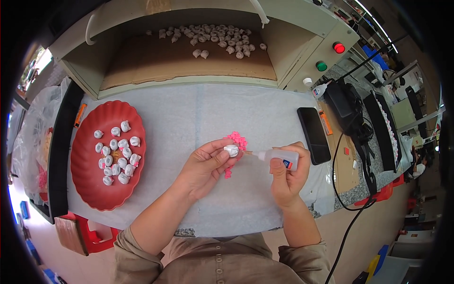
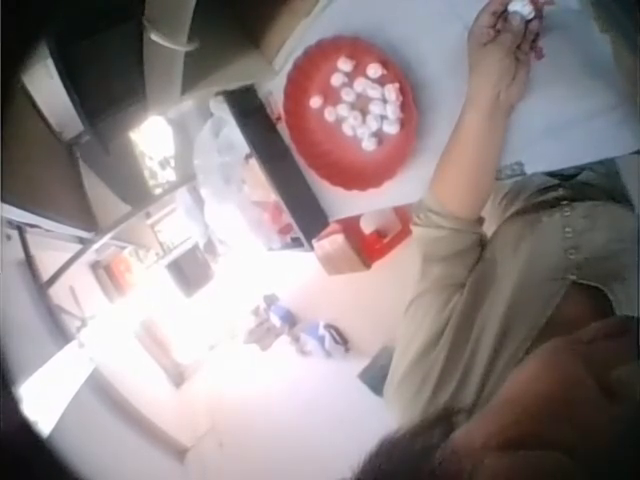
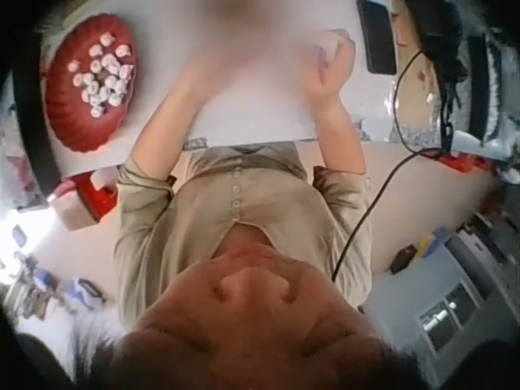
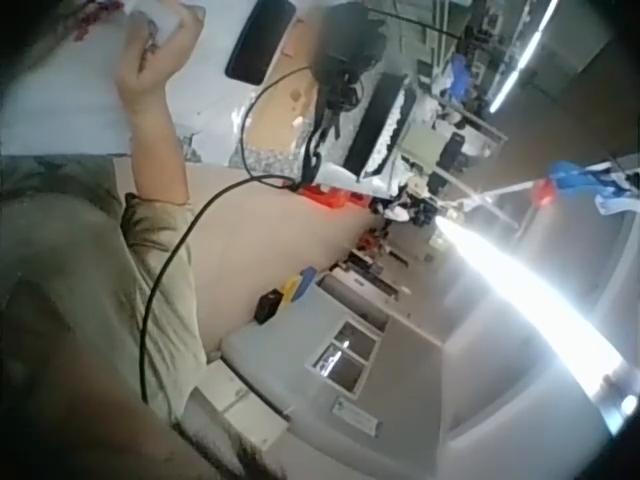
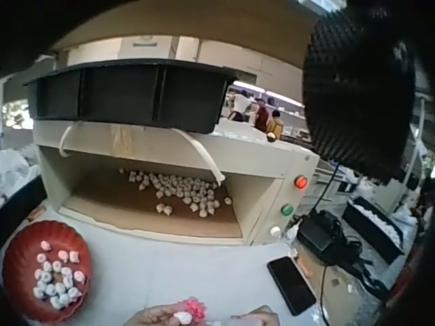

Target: Applying glue to small white plastic components and attaching them to a pink structure as part of toy assembly.

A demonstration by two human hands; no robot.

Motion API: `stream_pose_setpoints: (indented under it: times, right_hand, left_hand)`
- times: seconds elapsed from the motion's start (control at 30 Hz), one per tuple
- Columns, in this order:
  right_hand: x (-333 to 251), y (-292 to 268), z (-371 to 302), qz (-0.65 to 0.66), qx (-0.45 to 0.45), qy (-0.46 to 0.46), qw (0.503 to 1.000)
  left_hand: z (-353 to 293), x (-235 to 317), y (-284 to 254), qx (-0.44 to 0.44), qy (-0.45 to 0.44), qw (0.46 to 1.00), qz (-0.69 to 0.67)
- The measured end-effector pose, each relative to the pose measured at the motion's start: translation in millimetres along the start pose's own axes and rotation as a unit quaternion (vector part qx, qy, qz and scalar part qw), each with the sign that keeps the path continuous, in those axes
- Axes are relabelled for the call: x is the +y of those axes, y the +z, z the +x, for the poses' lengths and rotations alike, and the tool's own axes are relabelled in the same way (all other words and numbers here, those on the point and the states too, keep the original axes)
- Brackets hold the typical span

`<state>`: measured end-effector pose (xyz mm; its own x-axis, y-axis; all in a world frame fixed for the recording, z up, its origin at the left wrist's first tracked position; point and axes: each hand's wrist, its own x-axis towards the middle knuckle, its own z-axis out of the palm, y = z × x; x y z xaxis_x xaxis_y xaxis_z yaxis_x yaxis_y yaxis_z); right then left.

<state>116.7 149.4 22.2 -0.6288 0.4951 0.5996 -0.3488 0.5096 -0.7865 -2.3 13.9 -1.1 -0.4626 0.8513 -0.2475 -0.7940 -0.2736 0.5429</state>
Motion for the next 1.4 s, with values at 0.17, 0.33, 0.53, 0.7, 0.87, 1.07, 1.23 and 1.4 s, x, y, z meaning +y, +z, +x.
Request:
stream_pose_setpoints:
  times: [0.17,0.33,0.53,0.7,0.87,1.07,1.23,1.4]
  right_hand:
    - [-2,1,1,0.089,0.021,0.054,0.994]
    - [2,-10,23,0.355,0.113,0.282,0.884]
    - [20,-13,28,0.226,-0.026,0.374,0.899]
    - [21,1,13,-0.061,-0.128,0.246,0.959]
    - [26,12,3,-0.174,-0.200,0.163,0.950]
    - [13,23,7,-0.241,-0.209,0.146,0.936]
    - [18,13,11,-0.146,-0.186,0.218,0.947]
    - [11,7,22,0.134,-0.096,0.389,0.906]
  left_hand:
    - [-1,2,2,0.002,-0.004,1.000,0.001]
    - [1,6,2,0.043,0.045,0.997,-0.053]
    - [3,14,-3,0.055,0.087,0.991,-0.084]
    - [5,17,-5,0.075,0.121,0.986,-0.089]
    - [5,19,-8,0.077,0.129,0.984,-0.093]
    - [4,20,-8,0.080,0.124,0.985,-0.086]
    - [5,19,-7,0.081,0.120,0.986,-0.077]
    - [4,13,-4,0.016,0.104,0.994,-0.001]
